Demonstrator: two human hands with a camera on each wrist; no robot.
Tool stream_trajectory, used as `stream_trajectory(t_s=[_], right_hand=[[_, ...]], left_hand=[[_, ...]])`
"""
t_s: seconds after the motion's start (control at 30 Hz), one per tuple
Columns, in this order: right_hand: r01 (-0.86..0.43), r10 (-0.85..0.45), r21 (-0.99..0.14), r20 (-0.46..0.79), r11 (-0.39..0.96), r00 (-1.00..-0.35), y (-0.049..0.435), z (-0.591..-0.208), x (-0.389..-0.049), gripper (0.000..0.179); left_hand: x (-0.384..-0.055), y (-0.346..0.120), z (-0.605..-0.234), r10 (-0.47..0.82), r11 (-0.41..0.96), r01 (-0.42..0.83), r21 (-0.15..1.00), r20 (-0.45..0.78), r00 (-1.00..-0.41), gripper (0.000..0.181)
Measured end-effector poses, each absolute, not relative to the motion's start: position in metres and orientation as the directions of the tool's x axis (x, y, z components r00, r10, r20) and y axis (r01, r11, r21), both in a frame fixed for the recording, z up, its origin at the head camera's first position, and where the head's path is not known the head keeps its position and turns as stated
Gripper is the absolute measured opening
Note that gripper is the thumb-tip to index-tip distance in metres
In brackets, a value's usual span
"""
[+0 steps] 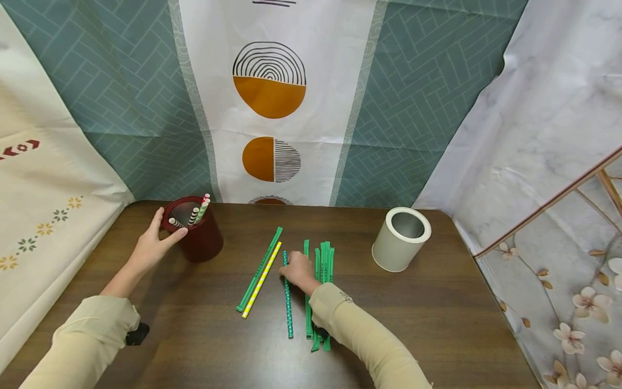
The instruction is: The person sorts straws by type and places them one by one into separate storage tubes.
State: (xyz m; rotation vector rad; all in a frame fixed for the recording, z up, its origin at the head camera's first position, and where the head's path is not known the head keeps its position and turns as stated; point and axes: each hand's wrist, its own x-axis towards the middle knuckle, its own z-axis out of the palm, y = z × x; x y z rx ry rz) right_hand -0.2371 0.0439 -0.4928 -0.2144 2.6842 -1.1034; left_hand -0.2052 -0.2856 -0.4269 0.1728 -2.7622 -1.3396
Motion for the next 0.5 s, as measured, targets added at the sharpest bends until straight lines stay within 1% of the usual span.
stream_trajectory(t_s=[0.1,0.27,0.33,0.5], right_hand=[[-0.003,-0.219,-0.743,-0.193,0.67,-0.956,0.046,-0.493,-0.238,0.032],[0.054,-0.225,-0.792,-0.237,0.607,-0.945,0.051,-0.489,-0.241,0.014],[0.075,-0.23,-0.812,-0.251,0.579,-0.94,0.052,-0.485,-0.242,0.013],[0.111,-0.237,-0.842,-0.271,0.528,-0.933,0.054,-0.474,-0.247,0.018]], left_hand=[[-0.205,-0.285,-0.427,-0.131,0.616,-0.073,0.784,0.011,-0.991,0.092],[-0.204,-0.285,-0.426,-0.133,0.617,-0.071,0.784,0.014,-0.991,0.092],[-0.204,-0.285,-0.426,-0.133,0.618,-0.071,0.783,0.015,-0.991,0.092],[-0.204,-0.285,-0.426,-0.134,0.618,-0.069,0.783,0.018,-0.991,0.092]])
